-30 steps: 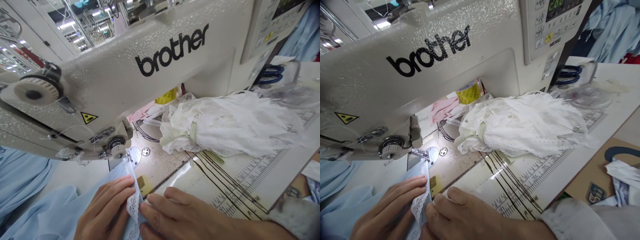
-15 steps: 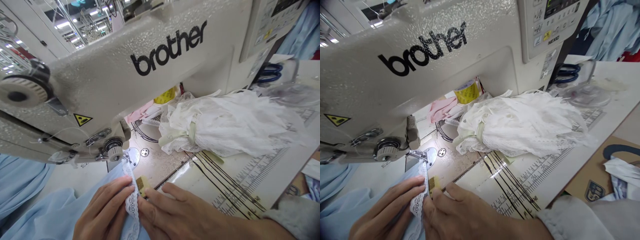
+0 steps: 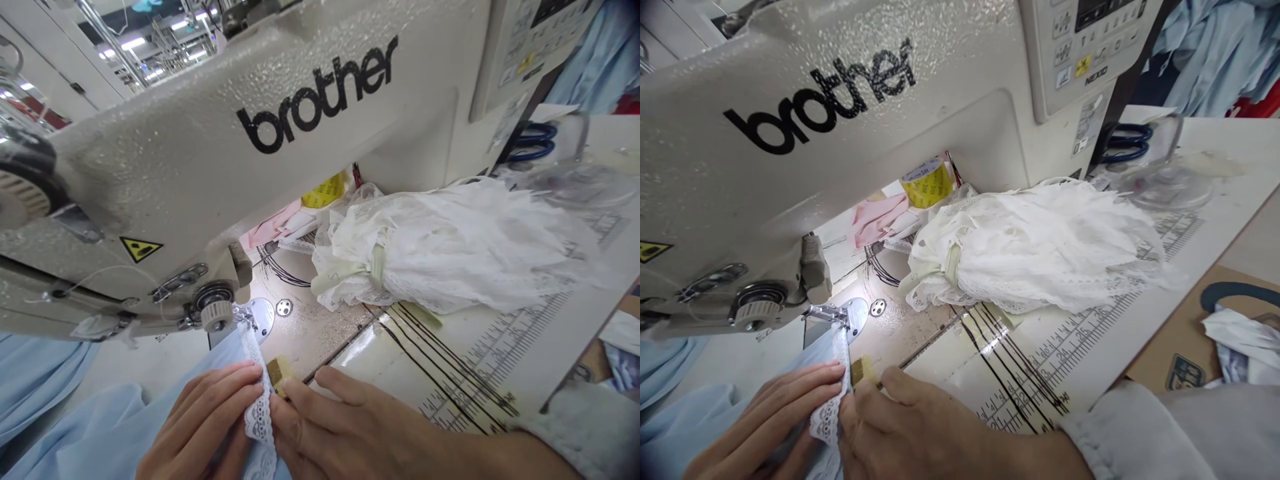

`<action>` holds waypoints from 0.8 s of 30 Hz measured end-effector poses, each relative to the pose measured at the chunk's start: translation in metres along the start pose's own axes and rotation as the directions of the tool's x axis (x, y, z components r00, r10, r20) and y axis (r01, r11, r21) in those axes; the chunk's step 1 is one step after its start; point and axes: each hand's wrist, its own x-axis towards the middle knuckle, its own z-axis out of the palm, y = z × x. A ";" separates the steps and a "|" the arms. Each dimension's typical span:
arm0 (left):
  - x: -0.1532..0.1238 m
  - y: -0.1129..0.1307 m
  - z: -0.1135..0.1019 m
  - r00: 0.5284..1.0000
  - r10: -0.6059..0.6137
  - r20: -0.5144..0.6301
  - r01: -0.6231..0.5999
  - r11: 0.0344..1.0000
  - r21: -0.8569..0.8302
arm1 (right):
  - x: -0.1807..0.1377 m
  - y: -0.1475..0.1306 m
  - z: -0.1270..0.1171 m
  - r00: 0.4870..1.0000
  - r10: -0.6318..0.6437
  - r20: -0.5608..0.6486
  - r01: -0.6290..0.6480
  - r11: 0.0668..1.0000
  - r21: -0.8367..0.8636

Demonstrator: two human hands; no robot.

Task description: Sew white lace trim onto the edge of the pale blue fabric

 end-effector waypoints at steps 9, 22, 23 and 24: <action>-0.001 0.000 0.002 0.999 0.028 -0.033 -0.028 1.000 0.002 | 0.004 0.003 0.015 0.999 -0.043 -0.032 0.042 0.999 -0.014; -0.001 -0.001 0.001 0.999 0.036 0.012 -0.036 0.998 0.059 | 0.007 -0.002 0.018 0.997 0.047 -0.066 -0.045 0.998 0.032; -0.001 0.000 0.001 0.999 0.035 0.009 -0.036 0.997 0.065 | 0.008 -0.003 0.019 0.993 0.077 -0.089 -0.076 0.997 0.023; 0.000 0.001 0.000 1.000 0.027 0.013 -0.028 0.997 0.068 | 0.008 -0.003 0.020 0.989 0.098 -0.106 -0.097 0.995 0.017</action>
